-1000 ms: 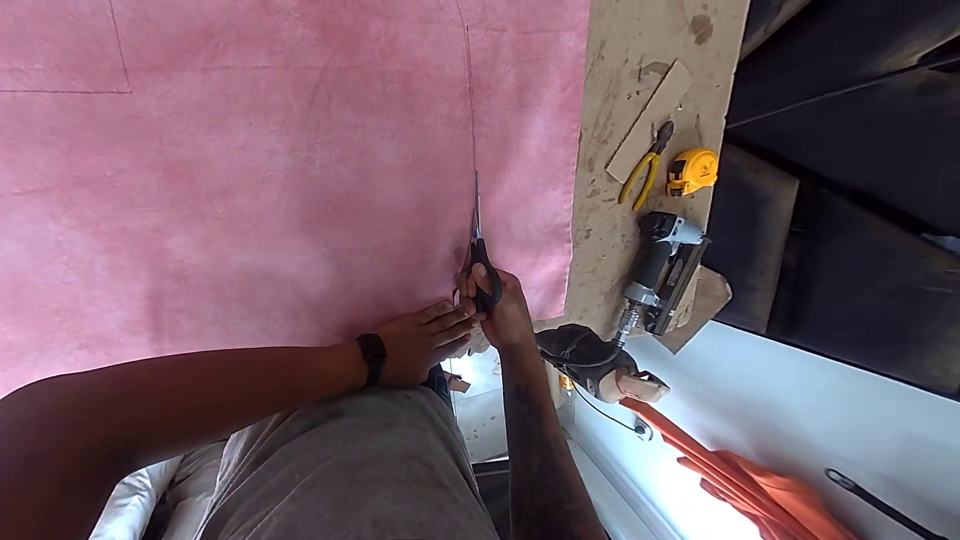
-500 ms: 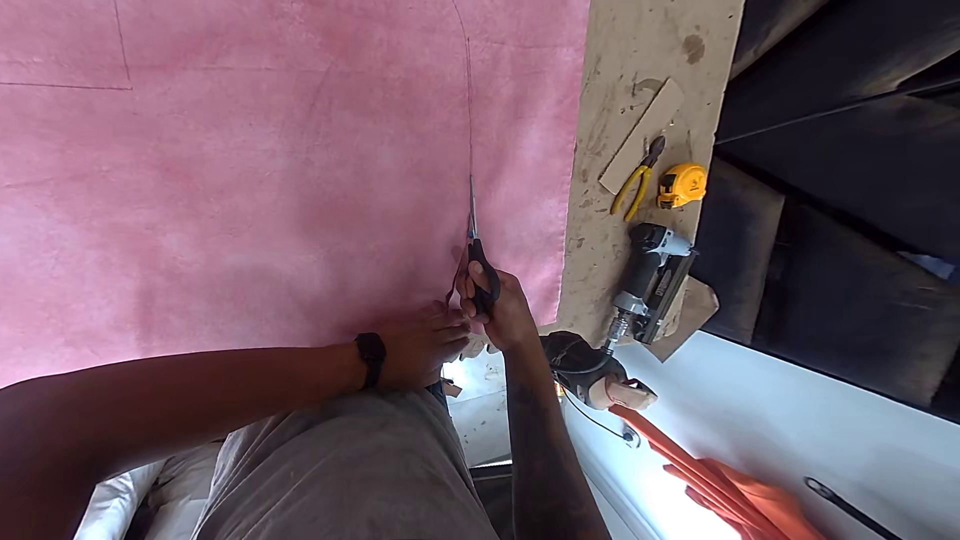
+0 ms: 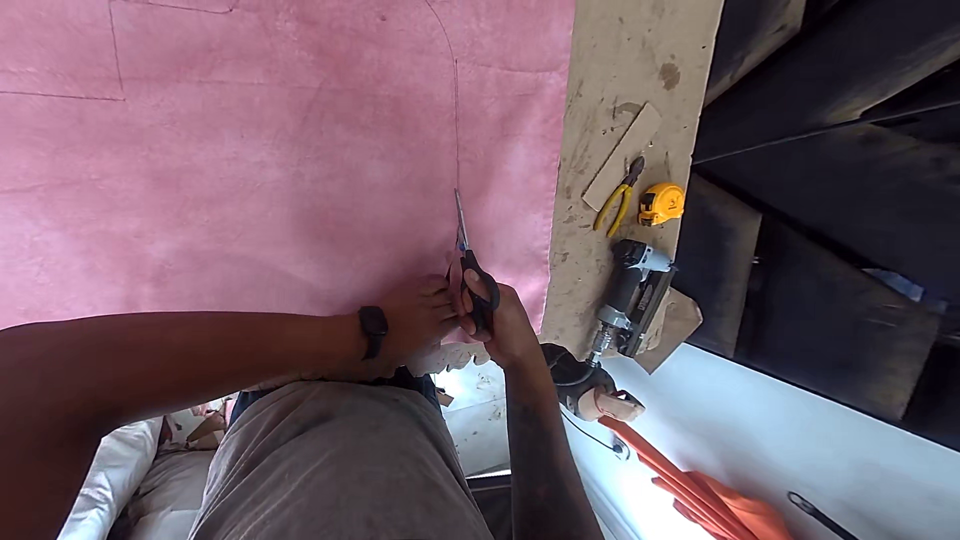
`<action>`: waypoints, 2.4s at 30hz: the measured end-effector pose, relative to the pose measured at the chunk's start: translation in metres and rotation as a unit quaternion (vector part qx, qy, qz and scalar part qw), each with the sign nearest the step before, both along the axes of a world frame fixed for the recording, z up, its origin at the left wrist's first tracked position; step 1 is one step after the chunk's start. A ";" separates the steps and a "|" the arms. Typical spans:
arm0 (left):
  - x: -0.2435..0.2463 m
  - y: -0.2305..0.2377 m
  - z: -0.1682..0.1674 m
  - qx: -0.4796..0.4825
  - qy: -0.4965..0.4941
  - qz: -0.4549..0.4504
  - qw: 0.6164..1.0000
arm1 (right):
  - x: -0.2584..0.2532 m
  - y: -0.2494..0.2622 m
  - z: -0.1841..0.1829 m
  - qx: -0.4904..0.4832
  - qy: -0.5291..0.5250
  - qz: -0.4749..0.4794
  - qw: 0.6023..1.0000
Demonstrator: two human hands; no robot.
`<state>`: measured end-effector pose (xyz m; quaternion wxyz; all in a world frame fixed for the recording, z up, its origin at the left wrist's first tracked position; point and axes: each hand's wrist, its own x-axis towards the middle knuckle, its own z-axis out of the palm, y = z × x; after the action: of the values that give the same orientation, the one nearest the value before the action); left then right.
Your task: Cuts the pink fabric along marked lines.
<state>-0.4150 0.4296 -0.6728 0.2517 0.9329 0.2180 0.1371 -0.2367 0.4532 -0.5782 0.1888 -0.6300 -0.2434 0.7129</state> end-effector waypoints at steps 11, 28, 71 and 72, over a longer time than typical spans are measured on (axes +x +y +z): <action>0.018 -0.013 -0.013 -0.094 0.141 -0.016 0.985 | 0.003 -0.009 -0.036 0.058 0.035 -0.008 0.998; 0.016 -0.008 -0.008 -0.141 0.125 -0.023 0.982 | -0.011 0.012 -0.046 0.100 0.106 -0.079 0.986; 0.017 -0.001 -0.005 -0.224 0.078 -0.015 0.971 | -0.031 0.119 -0.052 0.152 0.126 -0.075 0.978; 0.017 0.000 -0.005 -0.228 0.076 -0.015 0.970 | -0.031 0.122 -0.052 0.153 0.127 -0.074 0.977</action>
<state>-0.3975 0.4295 -0.6779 0.4430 0.8615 0.2481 0.0088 -0.2679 0.5756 -0.6297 0.3649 -0.5142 -0.2759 0.7255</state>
